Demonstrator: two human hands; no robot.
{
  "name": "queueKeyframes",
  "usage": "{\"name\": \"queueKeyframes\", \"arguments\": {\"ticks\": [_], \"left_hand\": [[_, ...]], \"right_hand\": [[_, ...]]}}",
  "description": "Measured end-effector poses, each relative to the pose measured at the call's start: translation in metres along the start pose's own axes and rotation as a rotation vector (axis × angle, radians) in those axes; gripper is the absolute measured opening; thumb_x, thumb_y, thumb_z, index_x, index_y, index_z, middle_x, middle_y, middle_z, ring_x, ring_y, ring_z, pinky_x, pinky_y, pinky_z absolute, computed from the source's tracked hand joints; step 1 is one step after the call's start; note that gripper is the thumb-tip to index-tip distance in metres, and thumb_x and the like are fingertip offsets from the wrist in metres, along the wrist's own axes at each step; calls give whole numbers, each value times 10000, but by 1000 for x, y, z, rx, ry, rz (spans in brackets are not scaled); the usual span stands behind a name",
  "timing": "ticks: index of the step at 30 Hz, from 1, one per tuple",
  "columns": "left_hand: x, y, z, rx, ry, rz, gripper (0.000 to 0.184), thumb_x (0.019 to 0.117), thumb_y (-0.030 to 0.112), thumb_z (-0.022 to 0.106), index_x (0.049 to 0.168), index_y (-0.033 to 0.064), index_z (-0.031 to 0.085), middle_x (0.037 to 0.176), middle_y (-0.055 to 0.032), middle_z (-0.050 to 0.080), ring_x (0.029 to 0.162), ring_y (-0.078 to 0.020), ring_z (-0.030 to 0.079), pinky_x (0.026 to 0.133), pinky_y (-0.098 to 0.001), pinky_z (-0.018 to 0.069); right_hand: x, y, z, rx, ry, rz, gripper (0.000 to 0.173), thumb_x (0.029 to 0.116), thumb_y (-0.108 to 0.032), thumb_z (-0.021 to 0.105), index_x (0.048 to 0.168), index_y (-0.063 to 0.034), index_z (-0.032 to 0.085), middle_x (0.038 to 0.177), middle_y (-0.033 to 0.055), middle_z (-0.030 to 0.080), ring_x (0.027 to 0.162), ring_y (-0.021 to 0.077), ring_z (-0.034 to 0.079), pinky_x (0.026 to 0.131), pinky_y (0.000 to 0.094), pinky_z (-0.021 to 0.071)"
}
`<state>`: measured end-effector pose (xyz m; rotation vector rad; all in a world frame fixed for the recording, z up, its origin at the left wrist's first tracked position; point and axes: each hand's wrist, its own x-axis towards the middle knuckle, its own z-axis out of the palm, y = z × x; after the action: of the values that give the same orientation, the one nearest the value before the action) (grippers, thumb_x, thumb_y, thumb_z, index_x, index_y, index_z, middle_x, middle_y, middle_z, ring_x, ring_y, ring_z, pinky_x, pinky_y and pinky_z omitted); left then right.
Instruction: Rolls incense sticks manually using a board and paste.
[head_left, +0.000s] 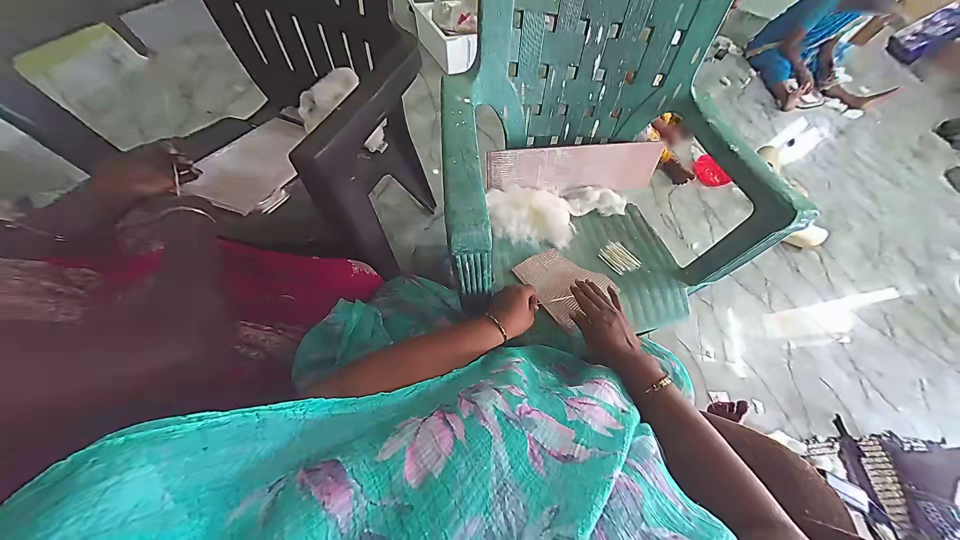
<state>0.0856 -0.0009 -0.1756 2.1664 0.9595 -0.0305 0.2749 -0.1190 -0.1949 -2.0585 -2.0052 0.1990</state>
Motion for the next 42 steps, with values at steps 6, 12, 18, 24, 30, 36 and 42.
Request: {"name": "queueKeyframes", "arguments": {"ticks": [6,12,18,24,30,36,42], "left_hand": [[-3,-6,3,42,-4,30,262,1065,138,532,1196,-52,657,1234,-231,661,1218,-352,625,1074,-502,475],[-11,-7,8,101,-92,99,287,1070,171,516,1200,-42,658,1252,-222,651,1232,-345,616,1072,-504,473],[-20,-5,14,123,-103,174,301,1075,170,509,1221,-41,667,1273,-233,652,1259,-361,605,1085,-526,460],[-33,-4,10,84,-27,235,295,1080,183,500,1170,-26,687,1199,-209,672,1190,-340,632,1060,-500,477],[-50,-6,6,46,26,308,280,1068,169,525,1170,-29,696,1165,-211,680,1157,-334,646,1044,-489,489],[-54,-8,7,63,29,341,269,1058,164,536,1131,-30,707,1104,-209,683,1096,-336,661,1003,-496,508],[-50,-13,-2,6,127,290,240,1042,136,559,1094,-36,719,1100,-207,685,1087,-336,663,1000,-493,515]], "right_hand": [[19,-27,11,-113,-313,30,634,1079,-427,426,1611,-95,330,1696,90,269,1586,248,189,1260,600,71],[-17,-43,0,-122,-462,111,708,1067,-479,423,1646,-121,228,1714,77,212,1594,245,158,1256,608,28],[-56,-36,10,88,168,-73,327,1007,-192,557,1228,-38,741,1223,143,741,1174,361,690,1124,723,309],[-58,-32,8,128,492,97,199,966,-154,635,1057,-77,795,1082,114,762,1086,325,690,1045,580,443],[-53,-35,13,113,445,15,178,967,-225,675,1045,-117,794,1082,75,758,1120,307,668,1030,575,438],[-54,-39,16,93,468,-49,160,959,-178,663,909,-103,795,958,68,765,1052,292,690,1002,548,457],[-59,-27,1,105,534,122,149,951,-127,660,925,-70,795,1002,107,764,1082,333,679,1028,583,439]]}}
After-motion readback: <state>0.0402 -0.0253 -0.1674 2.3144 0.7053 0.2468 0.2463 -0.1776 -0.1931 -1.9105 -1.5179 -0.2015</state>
